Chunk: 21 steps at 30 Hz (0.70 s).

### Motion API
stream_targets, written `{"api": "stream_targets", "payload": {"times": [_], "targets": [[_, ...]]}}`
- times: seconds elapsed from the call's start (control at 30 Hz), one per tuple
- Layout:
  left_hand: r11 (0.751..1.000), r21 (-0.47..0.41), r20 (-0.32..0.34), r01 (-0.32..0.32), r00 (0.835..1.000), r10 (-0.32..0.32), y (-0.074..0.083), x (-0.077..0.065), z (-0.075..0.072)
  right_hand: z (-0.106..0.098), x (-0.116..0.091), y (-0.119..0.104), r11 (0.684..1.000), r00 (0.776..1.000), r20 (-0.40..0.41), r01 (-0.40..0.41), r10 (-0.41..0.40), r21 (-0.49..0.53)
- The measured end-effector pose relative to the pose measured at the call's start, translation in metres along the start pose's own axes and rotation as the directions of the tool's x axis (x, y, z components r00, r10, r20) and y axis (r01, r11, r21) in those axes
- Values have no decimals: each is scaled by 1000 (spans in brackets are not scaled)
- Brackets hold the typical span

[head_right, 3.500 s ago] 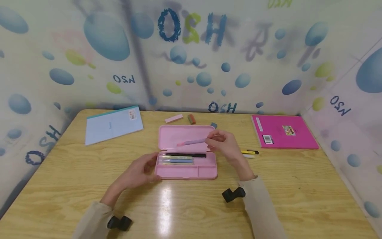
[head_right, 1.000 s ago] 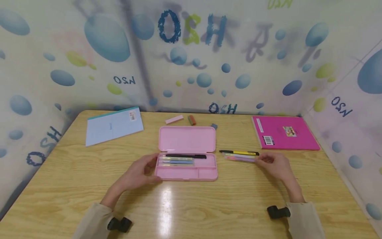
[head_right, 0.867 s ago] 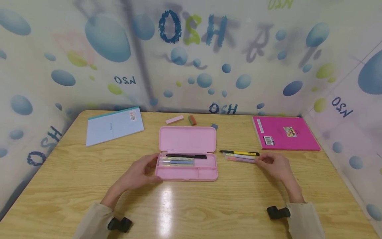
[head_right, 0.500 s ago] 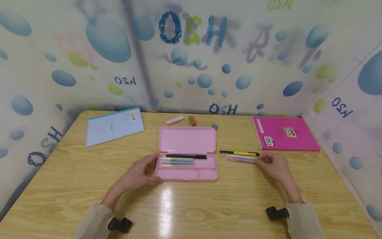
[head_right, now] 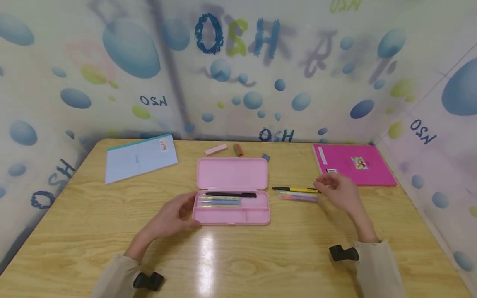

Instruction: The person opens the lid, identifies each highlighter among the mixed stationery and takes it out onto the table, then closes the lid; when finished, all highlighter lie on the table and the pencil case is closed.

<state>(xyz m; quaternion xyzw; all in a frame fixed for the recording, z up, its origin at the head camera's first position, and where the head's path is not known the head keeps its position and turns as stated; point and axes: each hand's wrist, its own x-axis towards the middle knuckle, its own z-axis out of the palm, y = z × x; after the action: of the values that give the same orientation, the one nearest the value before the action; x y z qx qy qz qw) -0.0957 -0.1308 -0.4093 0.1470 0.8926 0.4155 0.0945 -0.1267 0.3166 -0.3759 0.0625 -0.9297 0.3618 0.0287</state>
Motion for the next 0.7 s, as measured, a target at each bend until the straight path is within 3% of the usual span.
{"api": "stream_targets", "payload": {"times": [0.13,0.4,0.7], "targets": [[1000,-3,6,1,1000,-1,0,1,-1,2,10,-30,996,1000,12,10,-11,84],[1000,5,-5,9,1000,-9,2,0,-1,29,29,-77,969,994,84,45,-67,242],[1000,9,1,-6,1000,6,1,0,-1,65,43,-106,923,980,130,93,-151,372]]}}
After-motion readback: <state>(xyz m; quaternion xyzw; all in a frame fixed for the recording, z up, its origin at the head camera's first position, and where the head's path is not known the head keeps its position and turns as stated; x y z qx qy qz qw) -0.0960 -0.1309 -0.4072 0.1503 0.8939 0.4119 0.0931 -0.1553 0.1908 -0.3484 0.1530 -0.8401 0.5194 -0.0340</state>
